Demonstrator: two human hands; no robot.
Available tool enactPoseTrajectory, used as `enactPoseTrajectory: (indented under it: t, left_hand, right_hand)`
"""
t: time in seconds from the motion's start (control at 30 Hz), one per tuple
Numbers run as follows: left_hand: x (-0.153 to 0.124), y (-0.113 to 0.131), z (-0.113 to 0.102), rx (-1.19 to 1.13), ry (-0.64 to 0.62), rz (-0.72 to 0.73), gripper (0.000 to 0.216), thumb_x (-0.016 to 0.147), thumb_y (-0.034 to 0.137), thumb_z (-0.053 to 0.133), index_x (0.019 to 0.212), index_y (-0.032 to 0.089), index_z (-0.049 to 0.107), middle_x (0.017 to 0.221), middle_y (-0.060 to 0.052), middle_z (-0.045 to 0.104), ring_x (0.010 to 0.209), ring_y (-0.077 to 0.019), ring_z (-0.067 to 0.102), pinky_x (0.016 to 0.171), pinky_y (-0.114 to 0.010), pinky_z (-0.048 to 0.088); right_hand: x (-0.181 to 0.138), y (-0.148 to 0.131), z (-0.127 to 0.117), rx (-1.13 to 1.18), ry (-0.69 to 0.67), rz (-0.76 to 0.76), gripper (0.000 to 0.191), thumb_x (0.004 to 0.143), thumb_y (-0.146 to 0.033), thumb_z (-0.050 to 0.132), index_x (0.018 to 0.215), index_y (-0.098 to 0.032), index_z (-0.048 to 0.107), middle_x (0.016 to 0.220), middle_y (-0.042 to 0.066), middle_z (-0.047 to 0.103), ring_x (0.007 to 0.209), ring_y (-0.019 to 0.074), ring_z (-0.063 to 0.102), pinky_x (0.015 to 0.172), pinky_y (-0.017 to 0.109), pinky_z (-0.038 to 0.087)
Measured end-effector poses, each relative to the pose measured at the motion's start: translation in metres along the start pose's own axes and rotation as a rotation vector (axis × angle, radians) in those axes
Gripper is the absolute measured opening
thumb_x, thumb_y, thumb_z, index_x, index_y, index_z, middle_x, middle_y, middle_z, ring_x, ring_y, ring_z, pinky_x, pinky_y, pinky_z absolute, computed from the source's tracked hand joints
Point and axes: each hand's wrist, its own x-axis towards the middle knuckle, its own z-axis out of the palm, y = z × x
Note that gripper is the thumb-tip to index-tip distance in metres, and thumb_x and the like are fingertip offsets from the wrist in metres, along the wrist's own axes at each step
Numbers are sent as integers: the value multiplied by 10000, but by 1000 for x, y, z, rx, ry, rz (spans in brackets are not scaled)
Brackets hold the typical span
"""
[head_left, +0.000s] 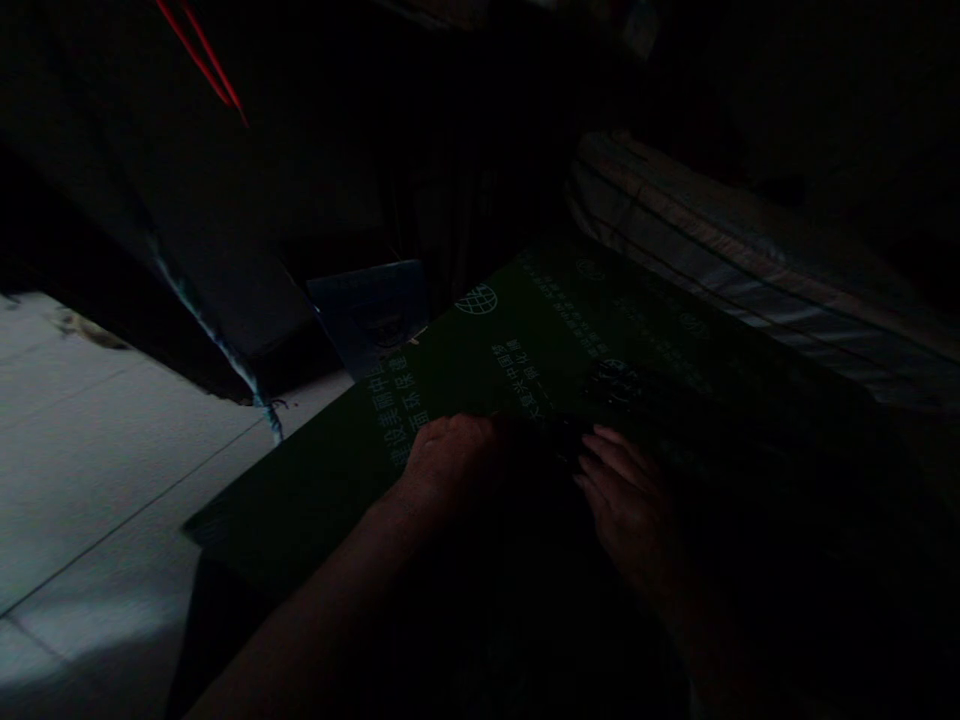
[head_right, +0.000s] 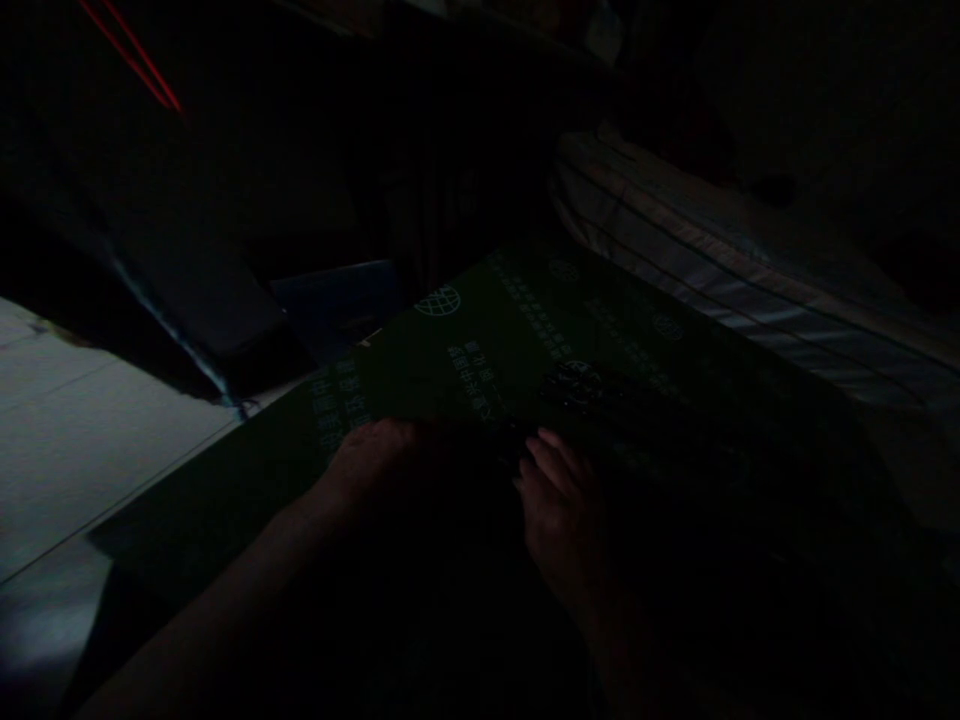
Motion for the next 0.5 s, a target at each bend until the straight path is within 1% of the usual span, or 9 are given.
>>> enactPoseTrajectory:
  t: [0.17, 0.5]
  left_hand:
    - [-1, 1, -3, 10, -12, -6, 304, 902, 258, 383, 1125, 221, 587, 1000, -87, 697, 919, -290, 666, 749, -393, 526]
    - [-1, 0, -1, 16, -6, 26, 304, 888, 252, 394, 1126, 213, 579, 979, -89, 696, 901, -288, 669, 728, -392, 523]
  right_hand:
    - [0, 0, 2, -6, 32, -19, 193, 871, -109, 466, 914, -131, 653, 1041, 128, 678, 1102, 268, 567, 891, 464, 502]
    - [-1, -1, 4, 8, 47, -1, 180, 875, -113, 478, 935, -129, 647, 1046, 118, 676, 1109, 269, 567, 886, 463, 512]
